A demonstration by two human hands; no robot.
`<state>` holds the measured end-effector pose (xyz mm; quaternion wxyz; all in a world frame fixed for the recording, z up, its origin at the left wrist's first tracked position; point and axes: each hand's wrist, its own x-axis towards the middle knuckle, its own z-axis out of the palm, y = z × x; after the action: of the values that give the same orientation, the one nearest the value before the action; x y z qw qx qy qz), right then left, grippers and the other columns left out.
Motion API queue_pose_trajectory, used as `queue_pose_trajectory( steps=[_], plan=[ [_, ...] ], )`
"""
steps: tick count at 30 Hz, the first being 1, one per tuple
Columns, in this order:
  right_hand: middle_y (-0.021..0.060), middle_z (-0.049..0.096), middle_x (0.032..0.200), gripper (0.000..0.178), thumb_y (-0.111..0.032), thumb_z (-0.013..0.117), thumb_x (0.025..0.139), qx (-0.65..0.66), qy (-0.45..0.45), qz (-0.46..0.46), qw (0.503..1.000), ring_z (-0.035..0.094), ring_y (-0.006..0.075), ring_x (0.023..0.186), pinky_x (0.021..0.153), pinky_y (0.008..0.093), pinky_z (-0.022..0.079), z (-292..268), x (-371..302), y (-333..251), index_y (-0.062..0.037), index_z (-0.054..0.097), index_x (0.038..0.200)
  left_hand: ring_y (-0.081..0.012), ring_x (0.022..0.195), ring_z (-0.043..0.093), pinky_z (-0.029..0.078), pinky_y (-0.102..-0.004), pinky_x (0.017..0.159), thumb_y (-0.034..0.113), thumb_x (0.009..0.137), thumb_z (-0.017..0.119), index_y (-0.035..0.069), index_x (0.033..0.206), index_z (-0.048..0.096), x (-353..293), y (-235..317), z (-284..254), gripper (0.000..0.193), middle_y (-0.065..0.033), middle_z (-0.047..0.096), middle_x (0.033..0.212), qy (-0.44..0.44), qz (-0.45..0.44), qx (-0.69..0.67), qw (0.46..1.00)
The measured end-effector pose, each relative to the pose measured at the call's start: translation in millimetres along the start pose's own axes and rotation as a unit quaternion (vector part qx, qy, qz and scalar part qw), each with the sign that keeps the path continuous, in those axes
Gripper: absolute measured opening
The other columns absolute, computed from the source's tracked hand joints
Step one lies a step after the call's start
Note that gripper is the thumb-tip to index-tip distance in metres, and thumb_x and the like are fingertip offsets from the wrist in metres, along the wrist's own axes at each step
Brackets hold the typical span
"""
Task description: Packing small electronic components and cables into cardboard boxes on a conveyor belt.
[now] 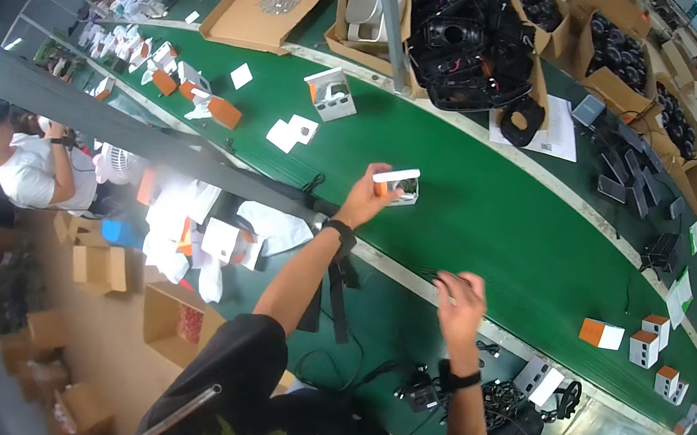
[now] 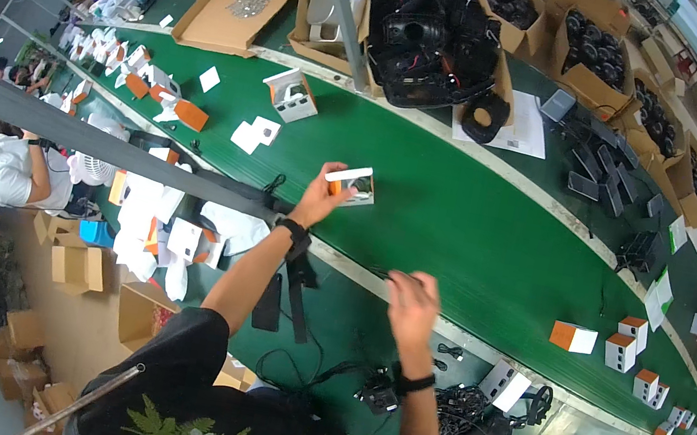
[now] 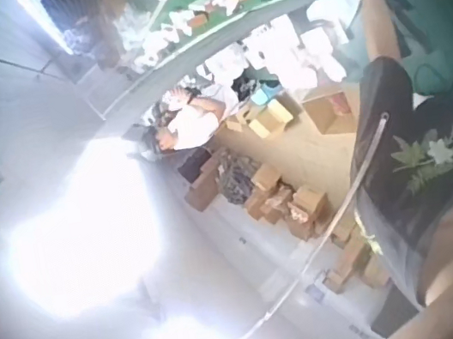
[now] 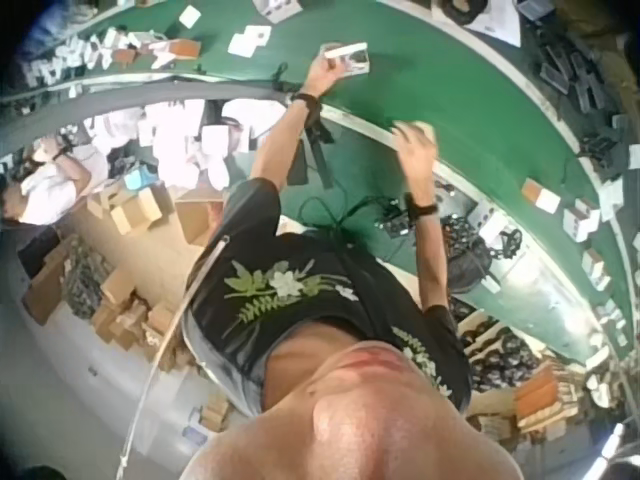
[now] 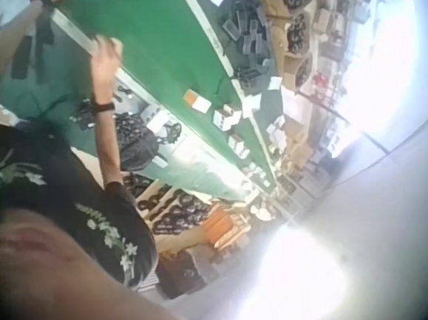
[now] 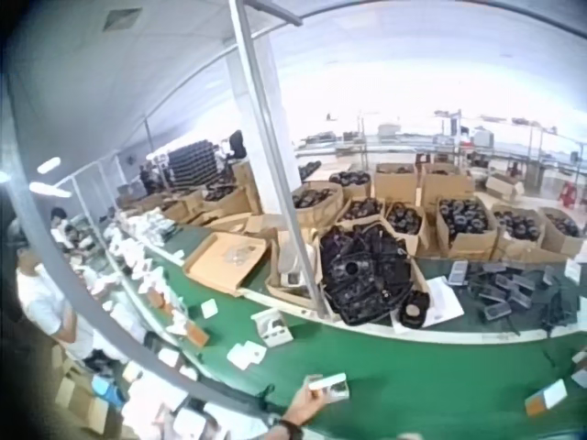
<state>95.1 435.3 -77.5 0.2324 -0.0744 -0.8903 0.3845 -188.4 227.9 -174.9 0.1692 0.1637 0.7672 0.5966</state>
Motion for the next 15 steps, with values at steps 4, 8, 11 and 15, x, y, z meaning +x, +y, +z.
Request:
queue_pose_trajectory(
  steps=[4,8,11,15],
  plan=[
    [0.0038,0.082,0.117,0.021,-0.01,0.08,0.093,-0.087,0.031,-0.039,0.995,0.066,0.0307,0.118,0.109,0.0506,0.05,40,47,-17,-0.0104,0.083,0.113,-0.0163,0.112,0.063,0.053,-0.0341,0.102,0.008,0.096,0.085,0.005,0.139,0.051,-24,15,66,0.055,-0.0075,0.067,0.122,0.001,0.038,0.0,0.999],
    [0.0012,0.083,0.112,0.017,-0.014,0.077,0.094,-0.209,0.052,-0.081,0.973,0.061,0.0313,0.126,0.12,0.0621,0.039,42,61,3,-0.0114,0.085,0.109,-0.0175,0.111,0.07,0.057,-0.0367,0.095,0.0,0.097,0.073,0.006,0.149,0.051,-64,35,99,0.056,-0.0122,0.07,0.123,-0.131,-0.006,-0.027,0.991],
    [0.0024,0.081,0.102,0.019,-0.013,0.074,0.091,-0.255,0.009,-0.062,0.965,0.06,0.0324,0.132,0.125,0.0718,0.03,42,47,28,-0.0117,0.085,0.107,-0.0223,0.122,0.067,0.053,-0.0377,0.107,-0.001,0.102,0.064,0.006,0.154,0.052,-78,37,111,0.054,-0.0135,0.069,0.129,-0.154,0.022,-0.045,0.987],
    [0.0046,0.078,0.094,0.02,-0.011,0.072,0.087,-0.294,0.028,-0.055,0.954,0.06,0.0345,0.135,0.127,0.0745,0.026,52,42,44,-0.0099,0.084,0.103,-0.0259,0.143,0.055,0.042,-0.0398,0.122,0.016,0.109,0.062,0.006,0.163,0.047,-78,24,99,0.057,-0.0138,0.06,0.152,-0.198,0.003,-0.139,0.97]
  ],
)
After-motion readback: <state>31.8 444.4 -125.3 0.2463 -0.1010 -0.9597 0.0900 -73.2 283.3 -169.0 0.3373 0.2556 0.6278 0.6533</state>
